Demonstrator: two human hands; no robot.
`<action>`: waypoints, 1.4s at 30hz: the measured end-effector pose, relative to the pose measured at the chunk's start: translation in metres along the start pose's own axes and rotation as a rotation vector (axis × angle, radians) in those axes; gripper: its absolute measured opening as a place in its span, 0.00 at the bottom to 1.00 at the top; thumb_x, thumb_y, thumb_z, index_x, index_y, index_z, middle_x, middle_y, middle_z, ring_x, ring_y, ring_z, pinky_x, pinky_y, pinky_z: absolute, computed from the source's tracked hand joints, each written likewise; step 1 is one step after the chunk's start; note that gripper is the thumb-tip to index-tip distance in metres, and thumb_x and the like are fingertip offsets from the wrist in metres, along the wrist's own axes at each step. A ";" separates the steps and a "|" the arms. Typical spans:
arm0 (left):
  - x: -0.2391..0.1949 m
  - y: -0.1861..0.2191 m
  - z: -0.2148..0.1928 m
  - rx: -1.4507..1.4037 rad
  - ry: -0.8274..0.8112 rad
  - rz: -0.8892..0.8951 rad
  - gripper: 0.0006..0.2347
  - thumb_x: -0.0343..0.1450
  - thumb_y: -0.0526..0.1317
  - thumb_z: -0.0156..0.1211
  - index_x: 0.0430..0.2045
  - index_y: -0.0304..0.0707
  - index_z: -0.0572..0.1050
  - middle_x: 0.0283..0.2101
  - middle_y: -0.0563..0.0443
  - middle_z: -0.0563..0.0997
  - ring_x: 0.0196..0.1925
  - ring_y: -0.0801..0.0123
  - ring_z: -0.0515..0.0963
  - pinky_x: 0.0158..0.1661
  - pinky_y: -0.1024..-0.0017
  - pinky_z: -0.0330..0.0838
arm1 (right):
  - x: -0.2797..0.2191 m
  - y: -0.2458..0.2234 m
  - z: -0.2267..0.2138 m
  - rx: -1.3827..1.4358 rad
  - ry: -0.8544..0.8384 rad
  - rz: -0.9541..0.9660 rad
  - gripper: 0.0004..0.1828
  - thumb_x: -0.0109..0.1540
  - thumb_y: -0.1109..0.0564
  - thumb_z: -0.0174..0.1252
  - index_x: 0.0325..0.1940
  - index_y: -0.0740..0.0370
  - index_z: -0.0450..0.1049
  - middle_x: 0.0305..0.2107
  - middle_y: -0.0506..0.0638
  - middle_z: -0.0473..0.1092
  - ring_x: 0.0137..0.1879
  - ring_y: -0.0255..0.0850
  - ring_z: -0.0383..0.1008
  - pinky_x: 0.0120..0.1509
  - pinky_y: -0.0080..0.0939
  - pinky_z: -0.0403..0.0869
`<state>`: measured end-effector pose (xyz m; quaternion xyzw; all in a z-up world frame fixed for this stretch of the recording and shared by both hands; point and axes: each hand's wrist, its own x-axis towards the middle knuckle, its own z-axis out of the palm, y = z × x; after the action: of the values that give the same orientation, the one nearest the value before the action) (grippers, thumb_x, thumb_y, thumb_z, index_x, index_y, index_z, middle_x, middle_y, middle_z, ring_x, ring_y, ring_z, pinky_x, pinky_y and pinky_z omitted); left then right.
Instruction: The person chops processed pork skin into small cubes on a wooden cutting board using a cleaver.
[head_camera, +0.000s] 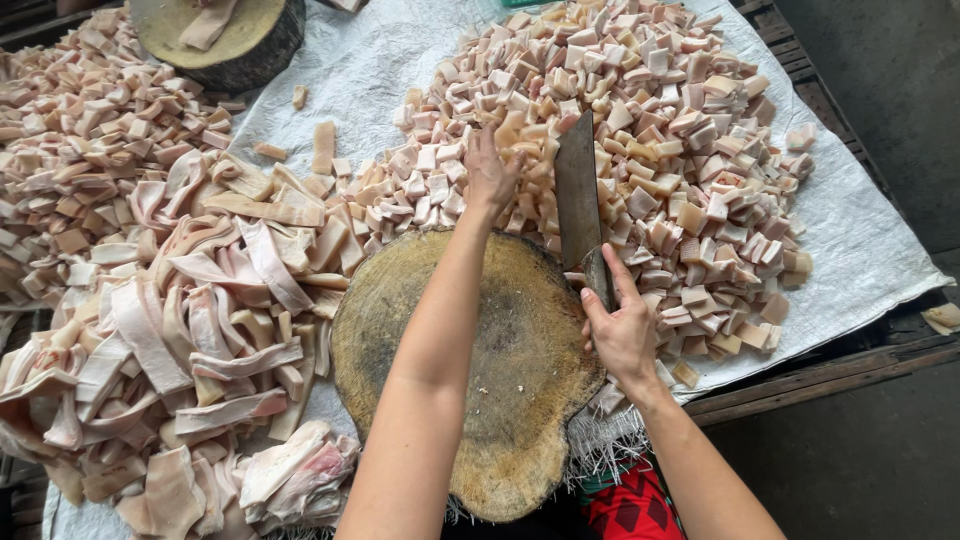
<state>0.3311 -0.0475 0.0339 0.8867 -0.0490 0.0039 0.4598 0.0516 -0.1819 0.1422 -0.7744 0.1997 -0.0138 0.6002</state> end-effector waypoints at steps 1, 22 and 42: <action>-0.008 0.008 -0.016 -0.002 -0.022 0.022 0.29 0.72 0.42 0.62 0.67 0.38 0.56 0.71 0.34 0.57 0.75 0.45 0.55 0.72 0.50 0.48 | -0.003 -0.002 -0.002 -0.016 0.001 0.000 0.37 0.64 0.58 0.57 0.77 0.47 0.55 0.25 0.46 0.74 0.21 0.32 0.73 0.21 0.34 0.76; -0.101 0.011 -0.051 0.021 -0.177 -0.052 0.21 0.74 0.36 0.57 0.61 0.32 0.62 0.63 0.28 0.63 0.60 0.50 0.73 0.57 0.56 0.73 | -0.097 0.017 -0.019 -0.113 -0.080 0.049 0.35 0.63 0.56 0.58 0.75 0.46 0.60 0.20 0.49 0.75 0.19 0.33 0.73 0.21 0.36 0.75; -0.324 -0.255 -0.342 0.280 0.596 -0.520 0.46 0.68 0.53 0.68 0.76 0.44 0.40 0.73 0.25 0.53 0.77 0.35 0.53 0.74 0.48 0.48 | -0.162 0.034 0.047 -0.454 -0.326 -0.126 0.35 0.64 0.53 0.54 0.76 0.45 0.55 0.23 0.50 0.77 0.15 0.38 0.73 0.18 0.42 0.74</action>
<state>0.0451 0.4045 0.0062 0.8836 0.3125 0.1506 0.3145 -0.0955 -0.0922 0.1330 -0.8918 0.0501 0.1187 0.4337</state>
